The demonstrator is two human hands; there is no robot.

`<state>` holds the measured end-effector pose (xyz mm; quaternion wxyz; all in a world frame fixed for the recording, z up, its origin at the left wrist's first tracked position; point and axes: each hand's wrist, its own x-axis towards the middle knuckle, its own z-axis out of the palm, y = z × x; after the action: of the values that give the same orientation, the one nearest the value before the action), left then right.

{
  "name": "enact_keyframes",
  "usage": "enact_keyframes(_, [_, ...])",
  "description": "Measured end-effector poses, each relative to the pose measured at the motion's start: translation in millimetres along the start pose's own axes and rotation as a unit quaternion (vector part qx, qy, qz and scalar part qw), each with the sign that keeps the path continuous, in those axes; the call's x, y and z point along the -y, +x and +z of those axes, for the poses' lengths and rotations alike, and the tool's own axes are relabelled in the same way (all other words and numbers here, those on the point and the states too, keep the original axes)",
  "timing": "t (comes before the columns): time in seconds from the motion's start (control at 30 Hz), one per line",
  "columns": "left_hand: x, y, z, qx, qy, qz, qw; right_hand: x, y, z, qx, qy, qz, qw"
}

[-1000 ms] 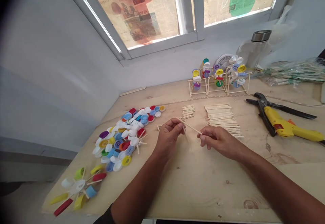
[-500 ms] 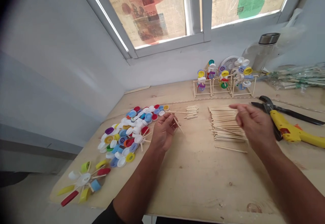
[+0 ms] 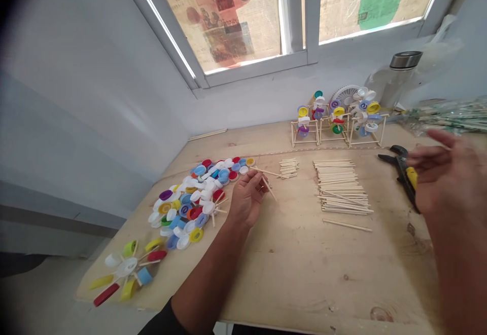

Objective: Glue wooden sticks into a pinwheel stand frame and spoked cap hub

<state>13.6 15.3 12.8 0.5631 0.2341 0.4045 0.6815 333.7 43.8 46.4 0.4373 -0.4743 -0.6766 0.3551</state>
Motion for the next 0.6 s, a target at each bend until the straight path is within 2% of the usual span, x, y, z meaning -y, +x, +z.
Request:
enact_keyframes(0.03, [0,0,0.1,-0.001,0.001,-0.001,1.000,5,0,8,-0.098,0.038,-0.011,0.994])
enact_keyframes(0.07, [0,0,0.2,-0.001,0.003,-0.002,1.000,10,0,16,-0.105,0.058,0.003,0.993])
enact_keyframes(0.1, [-1,-1,0.3,-0.001,0.005,-0.002,1.000,14,0,24,-0.067,0.049,0.021,0.996])
enact_keyframes(0.17, [-1,-2,0.8,0.000,0.009,-0.001,1.000,21,-3,35,0.125,0.020,0.065,0.990])
enact_keyframes(0.23, [0,-2,1.6,0.003,0.014,0.001,1.000,25,-6,42,0.315,0.004,0.095,0.944])
enact_keyframes(0.27, [0,-3,2.1,0.006,0.017,0.000,1.000,25,-8,44,0.379,0.004,0.104,0.919])
enact_keyframes(0.33, [1,-4,3.1,0.012,0.025,0.000,1.000,26,-11,47,0.451,0.003,0.114,0.885])
enact_keyframes(0.47, [4,-4,4.0,0.019,0.040,0.004,0.999,25,-12,54,0.476,-0.026,0.104,0.873])
enact_keyframes(0.6, [7,-5,3.7,0.025,0.051,0.006,0.998,18,-9,54,0.420,-0.047,0.085,0.902])
